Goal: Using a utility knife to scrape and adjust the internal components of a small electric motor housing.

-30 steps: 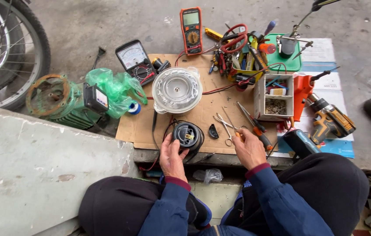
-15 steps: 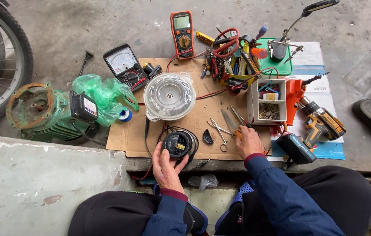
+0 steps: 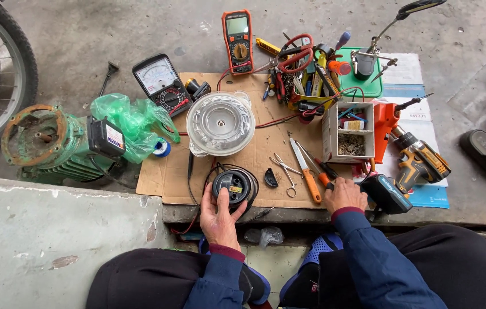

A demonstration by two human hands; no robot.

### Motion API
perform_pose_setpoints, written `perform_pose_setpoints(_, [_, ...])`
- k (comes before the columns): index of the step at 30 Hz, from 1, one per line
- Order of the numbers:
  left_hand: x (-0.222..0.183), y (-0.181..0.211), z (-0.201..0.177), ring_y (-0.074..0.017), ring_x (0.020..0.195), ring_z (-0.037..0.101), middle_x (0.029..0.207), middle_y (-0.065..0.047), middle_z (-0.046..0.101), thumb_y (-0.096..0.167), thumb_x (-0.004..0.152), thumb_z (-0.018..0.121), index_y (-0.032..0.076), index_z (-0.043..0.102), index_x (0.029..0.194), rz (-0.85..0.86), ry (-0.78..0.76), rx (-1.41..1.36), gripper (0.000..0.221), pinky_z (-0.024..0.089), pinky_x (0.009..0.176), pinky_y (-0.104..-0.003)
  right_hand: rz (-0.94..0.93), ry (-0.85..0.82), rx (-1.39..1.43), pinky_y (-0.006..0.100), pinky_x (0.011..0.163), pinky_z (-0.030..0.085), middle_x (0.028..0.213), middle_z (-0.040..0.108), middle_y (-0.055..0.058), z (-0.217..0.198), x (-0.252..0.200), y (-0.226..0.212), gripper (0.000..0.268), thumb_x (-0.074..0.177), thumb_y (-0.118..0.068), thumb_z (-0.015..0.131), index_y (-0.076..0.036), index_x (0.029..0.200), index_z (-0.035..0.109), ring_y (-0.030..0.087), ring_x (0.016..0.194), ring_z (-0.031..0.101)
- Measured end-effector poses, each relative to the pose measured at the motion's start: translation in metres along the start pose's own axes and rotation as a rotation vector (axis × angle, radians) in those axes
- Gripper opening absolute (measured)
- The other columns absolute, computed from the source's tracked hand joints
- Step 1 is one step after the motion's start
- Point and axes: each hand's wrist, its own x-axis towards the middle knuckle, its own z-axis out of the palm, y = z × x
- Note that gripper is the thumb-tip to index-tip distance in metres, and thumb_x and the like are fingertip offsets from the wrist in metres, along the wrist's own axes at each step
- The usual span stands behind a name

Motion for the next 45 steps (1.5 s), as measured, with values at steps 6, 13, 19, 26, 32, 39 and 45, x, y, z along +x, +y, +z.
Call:
perform_pose_setpoints(6, [0.0,-0.008,0.001,-0.0309,0.119,0.07,0.138,-0.018,0.064,0.014,0.1,0.079,0.011,0.063,0.156,0.041,0.01,0.068,0.058,0.075,0.087,-0.051,0.006,0.002,0.018,0.052,0.107,0.054,0.13,0.074,0.011,0.003,0.007,0.0,0.045,0.101,-0.051,0.056,-0.016,0.126,0.071,0.035,0.131,0.07])
perform_pose_setpoints(13, [0.006,-0.016,-0.003,-0.0308,0.121,0.069,0.14,-0.018,0.063,0.014,0.098,0.082,0.009,0.061,0.155,0.053,0.005,0.053,0.061,0.073,0.09,-0.053,-0.021,0.082,0.06,0.05,0.102,0.055,0.13,0.074,0.012,0.011,0.023,-0.004,0.042,0.105,-0.041,0.054,-0.016,0.134,0.071,0.036,0.121,0.075])
perform_pose_setpoints(19, [0.005,-0.012,0.0,-0.0339,0.127,0.071,0.147,-0.02,0.063,0.017,0.101,0.078,0.007,0.057,0.156,0.02,-0.017,0.023,0.059,0.072,0.093,-0.051,0.015,0.019,0.065,0.052,0.102,0.056,0.135,0.072,0.014,0.01,0.015,0.0,0.049,0.102,-0.045,0.054,-0.015,0.138,0.068,0.038,0.122,0.076])
perform_pose_setpoints(26, [-0.002,0.001,0.005,-0.0381,0.129,0.072,0.153,-0.018,0.061,0.022,0.104,0.075,0.01,0.058,0.155,-0.036,-0.012,-0.02,0.055,0.071,0.097,-0.05,-0.017,-0.121,-0.025,0.053,0.102,0.057,0.136,0.074,0.013,0.038,0.014,0.01,0.055,0.095,-0.056,0.056,-0.017,0.131,0.071,0.038,0.127,0.075])
perform_pose_setpoints(32, [0.003,-0.004,0.002,-0.0426,0.134,0.069,0.157,-0.019,0.059,0.027,0.106,0.073,0.011,0.058,0.154,-0.042,-0.005,-0.042,0.053,0.069,0.101,-0.052,0.058,-0.118,0.044,0.057,0.104,0.059,0.137,0.077,0.016,0.004,-0.001,0.012,0.057,0.099,-0.06,0.054,-0.022,0.137,0.073,0.044,0.124,0.079])
perform_pose_setpoints(39, [0.004,0.0,-0.001,-0.0314,0.11,0.074,0.137,-0.023,0.069,0.022,0.104,0.063,0.004,0.058,0.149,-0.06,-0.102,-0.108,0.05,0.068,0.087,-0.038,-0.118,0.215,0.342,0.049,0.074,0.064,0.109,0.083,0.024,-0.151,-0.113,0.003,0.048,0.109,-0.036,0.073,0.002,0.139,0.074,0.038,0.083,0.079])
perform_pose_setpoints(45, [0.01,-0.008,-0.007,-0.0295,0.112,0.075,0.139,-0.022,0.07,0.022,0.103,0.064,0.005,0.057,0.152,-0.069,-0.09,-0.094,0.052,0.065,0.092,-0.038,-0.221,-0.004,0.99,0.032,0.066,0.057,0.086,0.078,0.018,-0.205,-0.16,-0.025,0.037,0.099,-0.001,0.077,0.006,0.136,0.075,0.022,0.074,0.07])
